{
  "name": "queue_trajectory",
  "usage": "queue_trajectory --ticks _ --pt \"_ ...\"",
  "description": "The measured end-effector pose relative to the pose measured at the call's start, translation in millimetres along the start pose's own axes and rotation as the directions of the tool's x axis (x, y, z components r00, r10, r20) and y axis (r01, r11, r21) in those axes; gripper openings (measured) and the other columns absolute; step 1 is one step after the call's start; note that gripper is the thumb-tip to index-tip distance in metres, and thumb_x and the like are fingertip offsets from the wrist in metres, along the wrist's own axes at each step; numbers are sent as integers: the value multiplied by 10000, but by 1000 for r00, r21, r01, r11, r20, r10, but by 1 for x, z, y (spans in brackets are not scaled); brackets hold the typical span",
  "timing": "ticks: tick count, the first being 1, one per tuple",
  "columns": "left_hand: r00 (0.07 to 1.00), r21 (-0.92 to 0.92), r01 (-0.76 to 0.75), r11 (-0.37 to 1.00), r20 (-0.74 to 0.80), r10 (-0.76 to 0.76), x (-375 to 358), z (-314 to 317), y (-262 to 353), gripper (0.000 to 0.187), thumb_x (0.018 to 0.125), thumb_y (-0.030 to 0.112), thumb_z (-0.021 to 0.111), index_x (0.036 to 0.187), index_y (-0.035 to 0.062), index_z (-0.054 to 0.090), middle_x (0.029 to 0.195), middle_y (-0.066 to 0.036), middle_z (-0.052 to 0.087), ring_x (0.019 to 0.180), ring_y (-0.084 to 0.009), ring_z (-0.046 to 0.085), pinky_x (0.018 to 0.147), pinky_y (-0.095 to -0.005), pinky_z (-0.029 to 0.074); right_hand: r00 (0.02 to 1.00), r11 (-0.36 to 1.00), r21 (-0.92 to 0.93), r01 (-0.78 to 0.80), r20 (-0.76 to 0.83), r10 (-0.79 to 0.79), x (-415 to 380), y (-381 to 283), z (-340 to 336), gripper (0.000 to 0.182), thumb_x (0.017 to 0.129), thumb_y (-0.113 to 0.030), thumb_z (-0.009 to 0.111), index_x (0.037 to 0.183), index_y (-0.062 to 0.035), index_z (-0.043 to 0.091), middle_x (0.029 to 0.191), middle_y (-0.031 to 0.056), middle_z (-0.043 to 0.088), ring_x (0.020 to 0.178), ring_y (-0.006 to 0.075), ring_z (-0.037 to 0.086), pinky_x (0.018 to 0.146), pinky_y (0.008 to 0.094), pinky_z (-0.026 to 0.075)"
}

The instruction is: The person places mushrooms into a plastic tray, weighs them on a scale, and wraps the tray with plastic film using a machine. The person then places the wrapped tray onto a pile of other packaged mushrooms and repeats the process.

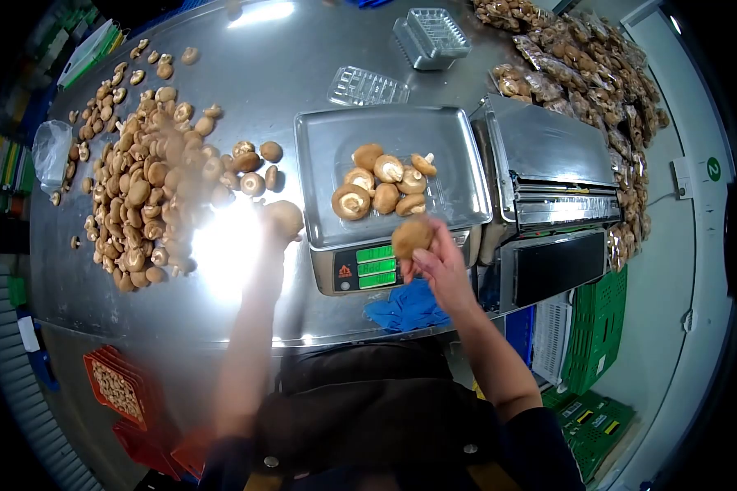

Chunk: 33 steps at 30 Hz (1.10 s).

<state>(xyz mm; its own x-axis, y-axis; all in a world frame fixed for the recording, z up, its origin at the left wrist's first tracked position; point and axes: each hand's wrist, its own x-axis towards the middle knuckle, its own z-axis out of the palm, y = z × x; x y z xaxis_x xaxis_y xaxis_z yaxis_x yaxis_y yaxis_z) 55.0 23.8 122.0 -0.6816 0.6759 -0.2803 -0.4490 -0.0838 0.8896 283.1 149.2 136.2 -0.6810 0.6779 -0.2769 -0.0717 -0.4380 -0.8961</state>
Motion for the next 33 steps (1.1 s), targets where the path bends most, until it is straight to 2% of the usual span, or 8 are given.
queue_trajectory --ticks 5,7,10,12,13,14,20,33 --pt "919 337 -377 863 256 302 30 61 -3 275 888 161 623 1114 16 568 1011 -58 607 934 -124 569 813 -263 469 891 699 -613 369 19 -454 40 -42 0 571 813 -178 747 1275 -34 445 1089 125 594 935 172 629 770 281 522" --pt "929 409 -338 848 288 232 38 81 2 348 838 225 646 1079 -13 565 1101 -174 575 1064 -275 559 927 -343 434 865 557 -749 359 43 -500 48 -57 3 538 790 -228 756 1221 -26 504 1050 127 618 925 221 641 768 319 523" --pt "780 630 -623 464 453 432 59 99 -5 364 802 203 634 1061 -42 559 1242 -224 513 1235 -360 447 1039 -441 335 918 406 -883 237 66 -391 57 -66 3 550 777 -317 739 1203 -28 547 1187 153 564 1040 335 585 897 421 478" --pt "721 726 -659 194 537 437 72 102 -25 370 799 182 608 1073 -60 551 1289 -240 487 1293 -389 394 1066 -506 291 838 47 -949 312 251 -484 73 -44 -9 566 775 -339 733 1217 -35 553 1275 166 498 1168 357 490 994 458 392" --pt "745 715 -648 263 521 416 72 103 -30 372 801 178 601 1081 -60 550 1279 -239 491 1279 -392 405 1062 -504 294 793 -137 -937 322 346 -501 79 -31 -17 574 774 -350 730 1224 -39 555 1318 172 465 1231 368 442 1043 477 349" --pt "768 702 -631 330 505 395 71 104 -34 374 803 175 594 1090 -60 549 1269 -239 495 1264 -396 415 1059 -501 297 819 -36 -938 344 318 -478 83 -22 -23 625 776 -363 720 1281 -51 526 1408 188 376 1336 393 299 1109 509 233" --pt "827 704 -559 438 510 236 72 103 -21 470 854 292 588 1207 -13 528 1276 -258 469 1169 -425 483 1021 -449 381 843 285 -890 357 175 -508 95 -15 -35 580 863 -316 626 1344 -39 460 1450 224 337 1320 421 329 1110 476 258" --pt "839 661 -542 519 388 382 57 101 -39 413 841 233 680 1146 -12 544 1088 -185 553 1001 -352 578 848 -405 487 837 402 -839 367 110 -535 101 4 -35 612 897 -417 529 1347 -10 454 1477 240 310 1303 414 363 1091 462 277"
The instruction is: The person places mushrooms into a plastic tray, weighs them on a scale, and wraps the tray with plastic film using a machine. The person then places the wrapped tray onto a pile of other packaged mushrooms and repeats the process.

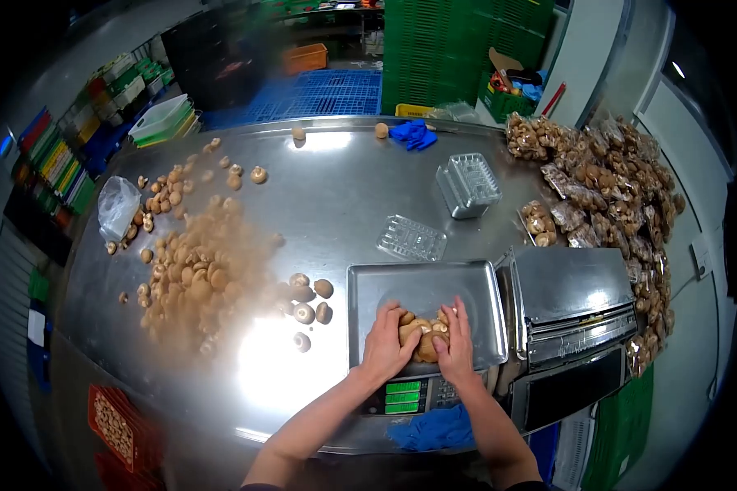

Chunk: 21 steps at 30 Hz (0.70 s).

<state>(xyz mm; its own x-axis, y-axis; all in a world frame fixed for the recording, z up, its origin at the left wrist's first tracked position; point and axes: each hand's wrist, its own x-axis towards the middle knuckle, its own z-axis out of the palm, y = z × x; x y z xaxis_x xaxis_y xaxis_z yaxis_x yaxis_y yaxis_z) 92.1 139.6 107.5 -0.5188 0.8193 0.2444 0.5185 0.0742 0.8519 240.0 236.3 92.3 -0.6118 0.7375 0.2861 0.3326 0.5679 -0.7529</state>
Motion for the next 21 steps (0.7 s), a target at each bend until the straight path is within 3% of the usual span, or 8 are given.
queue_trajectory --ticks 4,9,15,18,21 --pt "1000 -18 -19 1000 -7 19 -3 -3 1 417 835 233 685 1147 -5 544 1035 -183 618 990 -354 584 854 -412 479 999 997 67 29 23 -31 0 4 -2 730 876 -550 525 1352 -1 445 1486 239 303 1297 408 378 1080 454 303" --pt "985 127 -140 982 -82 151 -4 -3 -1 420 813 247 699 1131 7 567 1001 -164 616 925 -347 588 838 -423 449 998 990 124 61 -10 -60 1 0 -5 795 848 -616 538 1335 7 460 1474 238 324 1285 398 405 1058 441 344" --pt "981 157 -149 976 -103 166 -1 0 -3 408 804 278 700 1097 11 599 967 -157 619 902 -338 587 825 -420 438 997 992 107 74 -4 -74 -1 -3 -8 754 848 -596 556 1306 0 495 1455 231 360 1287 388 410 1048 437 361" --pt "986 168 -132 977 -79 146 -2 0 -3 415 813 304 689 1092 5 615 951 -156 622 903 -342 586 828 -417 441 999 975 219 35 -40 -27 -1 -7 -6 663 880 -515 552 1299 -4 505 1445 221 381 1292 388 407 1058 443 344" --pt "995 173 -85 981 -30 91 -2 2 -6 438 816 334 677 1088 -5 630 991 -169 619 938 -347 579 854 -428 434 992 996 -30 82 102 -79 0 5 -9 526 911 -387 539 1292 -25 522 1441 216 391 1300 397 395 1074 449 320"
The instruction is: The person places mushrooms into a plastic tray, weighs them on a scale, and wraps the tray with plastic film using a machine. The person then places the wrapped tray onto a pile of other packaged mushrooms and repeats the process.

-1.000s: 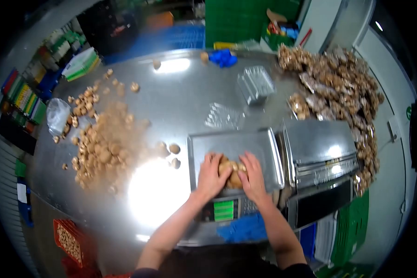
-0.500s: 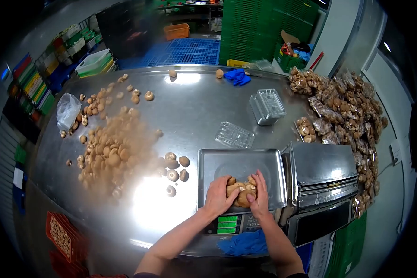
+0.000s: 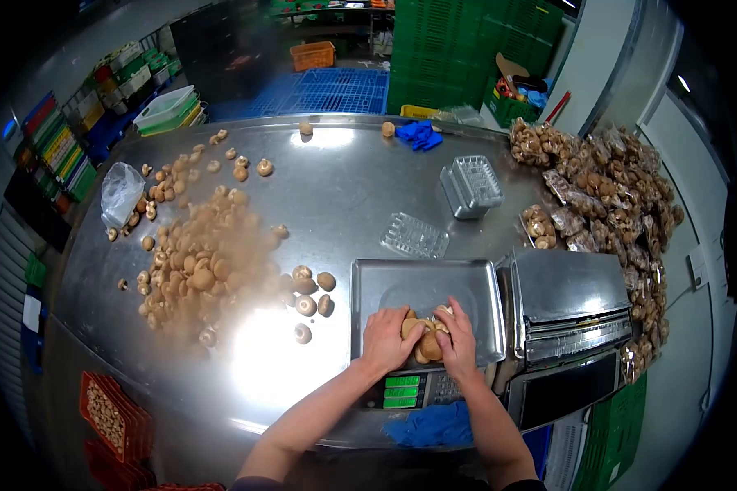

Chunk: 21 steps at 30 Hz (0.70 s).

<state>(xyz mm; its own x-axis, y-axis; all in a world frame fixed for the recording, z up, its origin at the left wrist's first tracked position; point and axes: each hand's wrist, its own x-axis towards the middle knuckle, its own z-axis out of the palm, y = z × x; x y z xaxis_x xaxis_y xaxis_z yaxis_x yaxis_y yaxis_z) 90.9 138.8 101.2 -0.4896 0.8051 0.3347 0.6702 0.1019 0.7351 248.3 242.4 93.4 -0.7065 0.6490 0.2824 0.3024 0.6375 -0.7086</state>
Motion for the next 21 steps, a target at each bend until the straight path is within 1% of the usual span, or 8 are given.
queue_trajectory --ticks 3,5,9,13,15,17,18,21 --pt "999 0 32 999 -10 -32 1 8 -7 452 823 349 662 1087 -16 637 1098 -220 587 1012 -377 568 914 -446 438 991 992 -116 43 131 -28 2 3 -7 444 919 -297 522 1287 -50 538 1456 219 365 1306 406 382 1084 454 301" --pt "1000 -25 25 999 -6 -25 4 6 -9 439 823 336 659 1074 -23 637 1118 -237 568 1051 -394 548 919 -444 450 993 996 -89 26 117 -15 2 2 -8 450 923 -297 521 1311 -69 521 1473 221 336 1321 404 366 1087 448 304" --pt "987 -84 62 995 154 -49 9 -6 -8 572 826 382 667 1148 -79 566 1136 -235 576 1082 -403 518 966 -437 410 999 994 92 -53 13 52 -2 -4 -11 474 956 -289 477 1352 -30 457 1496 203 312 1321 377 394 1096 416 307" --pt "936 -324 328 887 239 -259 2 -16 -17 587 895 402 607 1284 -28 519 1267 -215 563 1156 -333 547 1013 -385 406 981 954 288 -80 -149 127 -12 8 -9 426 991 -238 414 1358 -25 452 1464 187 378 1313 318 426 1087 379 319" --pt "937 -375 346 860 184 -297 -5 -40 -22 489 937 352 565 1300 27 529 1254 -177 582 1119 -275 577 974 -342 435 963 942 309 -128 -187 192 -22 13 -14 408 1006 -220 385 1358 -26 454 1436 179 420 1307 291 436 1081 360 326" --pt "952 -339 268 902 -48 -301 -20 -71 -50 387 953 243 548 1281 38 544 1166 -142 613 1078 -211 588 926 -306 460 919 894 416 -168 -263 295 -34 -5 -26 370 1009 -171 373 1323 -12 487 1324 144 530 1248 244 486 1060 347 351" --pt "917 -354 301 885 -146 -370 -31 -88 -67 357 949 226 560 1248 31 578 1153 -112 626 1040 -188 588 918 -310 460 916 920 376 -112 -320 242 -41 -11 -35 345 1005 -160 391 1278 3 525 1244 141 586 1201 230 526 1042 344 371" --pt "858 -315 317 895 -308 -412 -69 -117 -130 315 931 182 597 1203 25 614 1147 -98 639 1038 -184 596 917 -310 461 901 920 379 -102 -357 247 -72 -30 -42 302 1008 -160 409 1180 25 574 1090 140 658 934 193 663 873 298 485"
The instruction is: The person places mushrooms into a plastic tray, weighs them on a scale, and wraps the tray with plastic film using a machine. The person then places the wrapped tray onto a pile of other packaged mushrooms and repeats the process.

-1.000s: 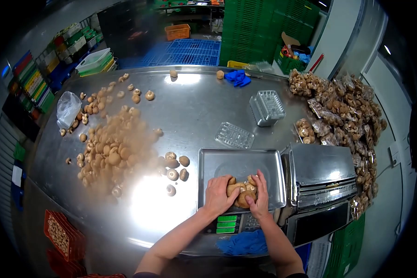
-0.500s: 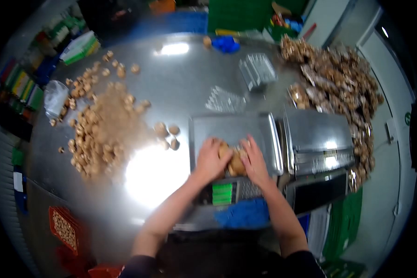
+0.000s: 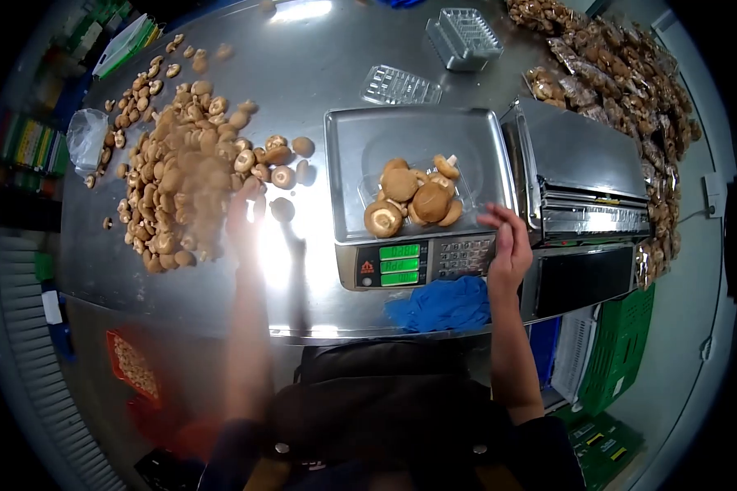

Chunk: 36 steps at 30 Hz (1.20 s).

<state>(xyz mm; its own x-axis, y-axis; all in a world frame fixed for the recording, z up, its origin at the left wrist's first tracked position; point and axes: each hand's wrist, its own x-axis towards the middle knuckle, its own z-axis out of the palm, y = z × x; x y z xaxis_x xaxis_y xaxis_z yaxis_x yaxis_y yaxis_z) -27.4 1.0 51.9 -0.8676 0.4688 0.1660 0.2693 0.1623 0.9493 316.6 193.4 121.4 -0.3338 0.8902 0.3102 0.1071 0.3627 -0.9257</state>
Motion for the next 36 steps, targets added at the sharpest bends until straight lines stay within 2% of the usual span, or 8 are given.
queue_trajectory --ticks 5,12,13,14,23,28,32,36 --pt "938 641 -323 696 314 146 -28 8 -38 472 806 82 705 1254 80 557 1309 -163 515 1180 -373 501 989 -395 432 945 994 100 -49 328 14 -73 -19 30 189 965 -89 492 1098 -11 603 917 103 692 702 158 688 639 276 525" --pt "963 -15 227 974 153 -222 -53 15 20 333 891 95 617 1202 -16 574 972 -67 624 850 -158 582 783 -300 492 434 959 20 283 889 -147 -122 -39 90 310 891 -203 623 1166 -78 554 1080 106 614 916 276 643 759 389 527" --pt "966 21 116 993 230 -118 -62 6 13 330 912 128 599 1190 -48 574 930 -57 633 797 -128 588 752 -286 497 507 952 -22 306 850 -143 -122 -41 91 346 886 -211 630 1192 -75 544 1134 110 591 954 281 632 781 384 525" --pt "780 -209 617 759 288 -555 -73 1 64 358 916 174 590 1167 -81 573 905 -89 644 784 -143 609 759 -287 503 576 943 -67 326 805 -142 -119 -45 93 383 881 -219 638 1219 -72 533 1188 114 568 991 285 622 803 379 523" --pt "546 -259 754 603 758 -356 -138 -20 61 416 960 253 526 1271 -19 494 998 -124 631 813 -189 625 753 -305 505 715 952 -126 278 689 -118 -95 -61 111 602 787 -177 744 1315 -48 486 1268 152 528 1112 344 557 940 398 478" --pt "766 -236 502 832 568 -301 -108 8 85 370 959 157 541 1264 -48 496 1007 -122 647 754 -166 641 698 -278 527 869 892 -246 380 425 -253 -55 -58 80 610 791 -213 748 1315 -43 485 1158 168 588 1037 331 597 907 407 488" --pt "860 -169 290 942 479 -179 -82 49 83 418 919 133 610 1269 -60 488 1086 -133 624 781 -132 621 666 -255 520 998 972 -234 -28 39 39 5 -41 36 510 877 -162 651 1323 4 470 1207 190 600 1095 269 599 944 369 473" --pt "855 -6 233 972 477 -203 -64 87 74 478 914 174 608 1292 -82 464 1059 -161 630 685 -138 628 547 -251 504 980 959 -248 -138 108 169 40 9 17 427 944 -169 534 1340 -26 463 1238 214 579 1149 308 575 975 366 437"
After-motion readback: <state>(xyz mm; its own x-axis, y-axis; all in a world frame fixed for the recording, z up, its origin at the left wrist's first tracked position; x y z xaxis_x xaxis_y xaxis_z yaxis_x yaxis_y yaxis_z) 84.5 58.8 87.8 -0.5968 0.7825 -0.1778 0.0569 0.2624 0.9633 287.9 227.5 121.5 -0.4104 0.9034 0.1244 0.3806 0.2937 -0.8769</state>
